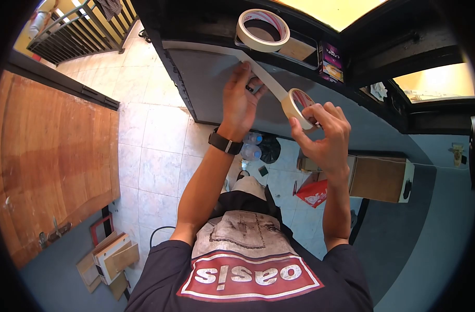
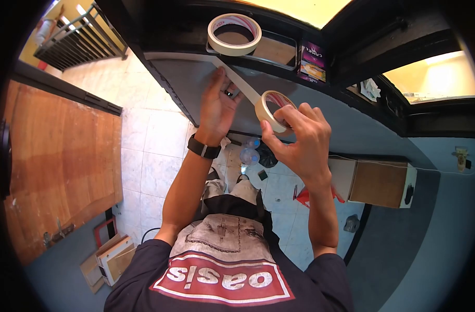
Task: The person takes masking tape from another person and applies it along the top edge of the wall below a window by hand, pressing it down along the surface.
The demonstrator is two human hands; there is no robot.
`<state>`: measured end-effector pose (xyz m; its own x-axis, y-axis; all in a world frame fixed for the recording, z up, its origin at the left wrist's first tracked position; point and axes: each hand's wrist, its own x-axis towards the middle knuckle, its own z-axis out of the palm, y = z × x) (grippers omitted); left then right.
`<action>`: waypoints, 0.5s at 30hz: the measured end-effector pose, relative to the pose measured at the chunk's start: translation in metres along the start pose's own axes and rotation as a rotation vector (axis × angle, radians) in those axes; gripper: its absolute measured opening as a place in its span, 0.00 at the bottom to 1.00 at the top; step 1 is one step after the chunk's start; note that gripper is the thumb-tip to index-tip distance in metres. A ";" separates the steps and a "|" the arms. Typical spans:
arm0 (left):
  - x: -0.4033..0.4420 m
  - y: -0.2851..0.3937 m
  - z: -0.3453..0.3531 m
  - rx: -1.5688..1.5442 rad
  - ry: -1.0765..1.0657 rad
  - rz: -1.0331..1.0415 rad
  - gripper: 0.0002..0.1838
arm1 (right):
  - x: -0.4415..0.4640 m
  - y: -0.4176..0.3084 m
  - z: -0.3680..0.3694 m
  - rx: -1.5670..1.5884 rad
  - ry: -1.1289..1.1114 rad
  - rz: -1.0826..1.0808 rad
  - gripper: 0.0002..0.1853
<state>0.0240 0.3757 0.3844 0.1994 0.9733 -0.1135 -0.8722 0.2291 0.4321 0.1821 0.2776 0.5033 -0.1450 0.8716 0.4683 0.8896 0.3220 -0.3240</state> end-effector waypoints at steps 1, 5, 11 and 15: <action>-0.002 0.000 -0.002 0.016 -0.004 0.025 0.15 | 0.000 0.000 0.000 0.015 0.011 0.009 0.12; -0.004 0.002 0.002 0.065 0.032 0.067 0.12 | -0.001 0.001 0.000 0.003 0.015 0.030 0.12; 0.007 0.009 0.008 0.429 0.248 0.192 0.13 | 0.004 -0.001 0.003 -0.108 0.034 0.017 0.11; 0.009 0.001 -0.002 0.774 0.465 0.446 0.14 | 0.007 0.000 0.006 -0.207 0.067 0.058 0.10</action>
<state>0.0243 0.3844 0.3825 -0.4128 0.9084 -0.0658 -0.2615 -0.0490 0.9640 0.1783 0.2857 0.5010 -0.0681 0.8578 0.5095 0.9665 0.1834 -0.1797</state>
